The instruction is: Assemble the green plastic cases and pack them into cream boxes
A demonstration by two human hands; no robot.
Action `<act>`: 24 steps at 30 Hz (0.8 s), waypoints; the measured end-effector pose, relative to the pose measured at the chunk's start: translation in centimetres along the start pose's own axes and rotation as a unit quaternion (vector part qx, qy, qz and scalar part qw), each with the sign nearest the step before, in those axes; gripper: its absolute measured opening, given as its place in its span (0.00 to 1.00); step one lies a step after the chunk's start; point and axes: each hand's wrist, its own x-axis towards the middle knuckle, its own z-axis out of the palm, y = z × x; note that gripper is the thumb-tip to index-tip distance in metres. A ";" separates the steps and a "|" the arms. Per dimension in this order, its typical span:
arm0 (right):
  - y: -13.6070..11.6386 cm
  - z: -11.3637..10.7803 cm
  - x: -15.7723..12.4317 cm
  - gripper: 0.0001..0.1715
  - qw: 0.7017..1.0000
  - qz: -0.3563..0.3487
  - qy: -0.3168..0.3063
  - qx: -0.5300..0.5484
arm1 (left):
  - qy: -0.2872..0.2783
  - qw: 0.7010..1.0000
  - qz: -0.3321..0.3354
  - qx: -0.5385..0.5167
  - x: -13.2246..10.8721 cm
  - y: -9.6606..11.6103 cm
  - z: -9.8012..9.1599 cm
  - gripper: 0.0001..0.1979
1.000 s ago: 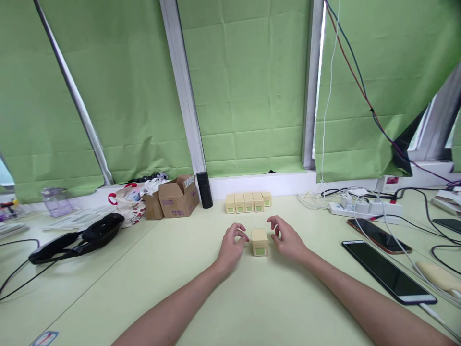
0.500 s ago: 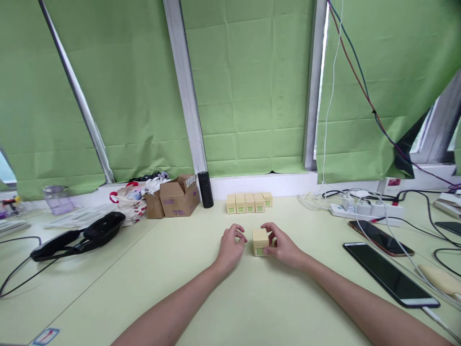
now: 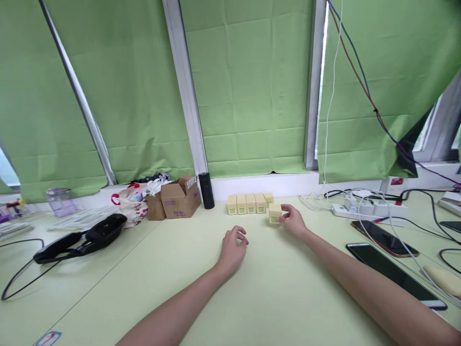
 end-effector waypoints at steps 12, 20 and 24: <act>2.8 2.6 4.5 0.25 0.990 0.100 0.092 -0.035 | -0.015 1.000 0.003 0.019 -0.2 -0.1 0.1 0.16; 3.1 4.3 5.2 0.20 0.990 0.130 0.052 0.036 | -0.016 1.000 -0.001 0.011 -0.2 -0.1 0.2 0.16; 3.2 4.1 4.9 0.21 0.992 0.113 0.029 0.057 | -0.016 1.000 -0.004 0.005 -0.3 0.0 0.2 0.16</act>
